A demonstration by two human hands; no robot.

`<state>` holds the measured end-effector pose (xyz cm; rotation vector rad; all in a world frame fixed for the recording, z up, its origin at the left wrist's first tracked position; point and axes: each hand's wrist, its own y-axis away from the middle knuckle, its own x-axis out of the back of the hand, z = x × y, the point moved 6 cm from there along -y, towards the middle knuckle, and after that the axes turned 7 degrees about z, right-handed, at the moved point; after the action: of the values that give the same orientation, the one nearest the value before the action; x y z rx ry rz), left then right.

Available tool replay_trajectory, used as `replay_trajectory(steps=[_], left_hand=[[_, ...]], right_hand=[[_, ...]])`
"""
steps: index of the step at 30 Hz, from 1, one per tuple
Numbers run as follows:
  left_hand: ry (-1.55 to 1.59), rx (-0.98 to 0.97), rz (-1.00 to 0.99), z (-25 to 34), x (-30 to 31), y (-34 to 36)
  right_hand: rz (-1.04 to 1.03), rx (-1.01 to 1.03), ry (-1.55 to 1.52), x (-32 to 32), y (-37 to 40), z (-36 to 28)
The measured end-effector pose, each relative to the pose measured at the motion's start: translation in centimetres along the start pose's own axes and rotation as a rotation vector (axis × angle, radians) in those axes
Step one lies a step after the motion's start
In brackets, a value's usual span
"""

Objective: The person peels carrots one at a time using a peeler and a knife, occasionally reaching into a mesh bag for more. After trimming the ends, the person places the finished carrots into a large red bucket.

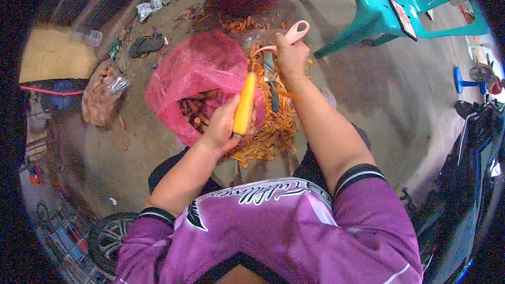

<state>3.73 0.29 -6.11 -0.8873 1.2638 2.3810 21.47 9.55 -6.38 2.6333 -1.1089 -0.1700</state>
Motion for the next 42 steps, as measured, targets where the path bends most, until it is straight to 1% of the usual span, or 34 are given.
replay_trajectory(steps=[1, 3, 4, 6, 8, 9, 12, 13, 14, 15, 16, 17, 18, 20, 21, 23, 24, 25, 26, 28, 29, 30, 32, 33, 34, 35, 37, 38, 39, 40, 41, 42], left_hand=[[0.019, -0.003, -0.01, 0.6, 0.1, -0.1], [0.062, -0.039, 0.052, 1.8, 0.5, -0.5], [0.083, -0.055, 0.086, 2.1, 0.3, -0.6], [0.126, -0.063, 0.097, 2.2, 0.3, -0.5], [0.168, -0.066, 0.145, 2.0, 0.4, -0.7], [0.152, -0.061, 0.164, 2.0, 0.0, -0.4], [0.039, 0.005, 0.068, 0.8, 1.7, -1.0], [0.017, -0.032, 0.102, 1.6, -0.1, 0.4], [0.019, 0.011, 0.045, 1.0, -0.3, 0.5], [0.019, 0.057, -0.012, 0.4, -0.4, 0.4], [0.019, 0.102, -0.069, -0.1, -0.6, 0.5], [0.016, 0.057, -0.109, 0.4, -1.4, 0.7], [0.054, 0.053, -0.03, 0.7, -1.0, 0.6], [0.136, 0.036, 0.128, 1.5, -0.2, 0.1], [0.148, 0.007, 0.175, 1.7, 0.9, -0.3], [0.223, 0.025, 0.023, 1.7, 1.8, -0.8], [0.259, 0.034, -0.053, 1.8, 1.8, -0.9], [0.135, -0.002, 0.273, 1.4, 2.5, -1.1], [0.141, -0.019, 0.262, 1.3, 1.8, -1.1], [0.155, -0.049, 0.24, 1.0, 1.2, -0.8], [0.048, -0.067, 0.249, 1.0, 1.7, -0.7], [0.025, -0.029, 0.172, 0.6, 1.6, -0.6], [-0.025, 0.053, 0.022, -0.8, 0.7, -0.2], [0.007, 0.082, -0.032, -1.3, 0.1, -0.1], [0.015, 0.071, -0.014, -1.0, -0.1, 0.0], [0.023, 0.059, 0.005, -0.5, -0.4, 0.1], [0.107, 0.034, 0.033, 0.6, -0.4, 0.1], [0.109, 0.011, 0.078, 1.1, 0.1, -0.1], [0.112, -0.012, 0.123, 1.5, 0.7, -0.2], [0.115, -0.033, 0.171, 1.8, 1.2, -0.3], [0.141, -0.042, 0.291, 2.0, 1.7, -0.2], [0.142, -0.029, 0.305, 2.0, 1.2, 0.0]], right_hand=[[-0.029, 0.012, 0.012, -0.4, 0.5, -0.5], [-0.093, 0.041, 0.042, -1.4, 2.5, -1.3], [-0.211, 0.078, 0.129, -1.7, 3.7, -1.6], [-0.388, -0.023, 0.151, -2.7, 6.9, -0.9], [-0.573, -0.054, 0.145, -3.2, 9.3, -0.2], [-0.599, -0.046, 0.107, -3.4, 10.2, -0.6], [-0.51, -0.062, 0.221, -3.0, 8.6, 0.8], [-0.438, -0.043, 0.247, -2.6, 6.8, 1.4], [-0.315, -0.024, 0.19, -2.1, 5.6, -0.2], [-0.214, 0.03, 0.116, -1.5, 4.2, -1.3], [-0.101, 0.155, 0.174, -0.5, 0.9, 0.3], [-0.034, 0.06, 0.122, 0.2, 0.3, 0.1], [0.031, -0.035, 0.069, 0.7, 0.0, 0.0], [-0.062, -0.038, 0.065, -0.3, 1.7, -0.5], [-0.11, -0.04, 0.064, -0.9, 3.0, -0.7], [-0.325, -0.023, 0.196, -2.3, 6.9, -1.5], [-0.4, -0.022, 0.113, -2.7, 8.3, -0.8], [-0.453, 0.015, 0.153, -2.8, 9.4, -0.4], [-0.504, 0.052, 0.193, -3.0, 10.0, -0.1], [-0.475, -0.011, 0.202, -2.9, 9.4, 0.6], [-0.459, -0.042, 0.207, -3.0, 8.9, 0.5], [-0.384, 0.06, 0.313, -2.6, 7.8, -0.5], [-0.233, 0.069, 0.139, -1.4, 4.0, -1.1], [-0.121, 0.059, 0.077, -0.8, 2.4, -0.9], [-0.01, 0.05, 0.013, -0.2, 1.3, -1.0], [0.004, -0.029, -0.064, 0.2, 0.8, -0.5], [-0.118, -0.028, 0.009, -0.6, 2.1, -0.5], [-0.182, -0.027, 0.047, -1.2, 3.6, -1.0], [-0.228, -0.047, 0.185, -1.5, 5.9, -1.9], [-0.355, -0.057, 0.194, -2.3, 7.8, -1.6], [-0.424, 0.018, 0.203, -2.5, 9.2, -1.3], [-0.492, 0.093, 0.212, -2.7, 10.0, -0.9]])
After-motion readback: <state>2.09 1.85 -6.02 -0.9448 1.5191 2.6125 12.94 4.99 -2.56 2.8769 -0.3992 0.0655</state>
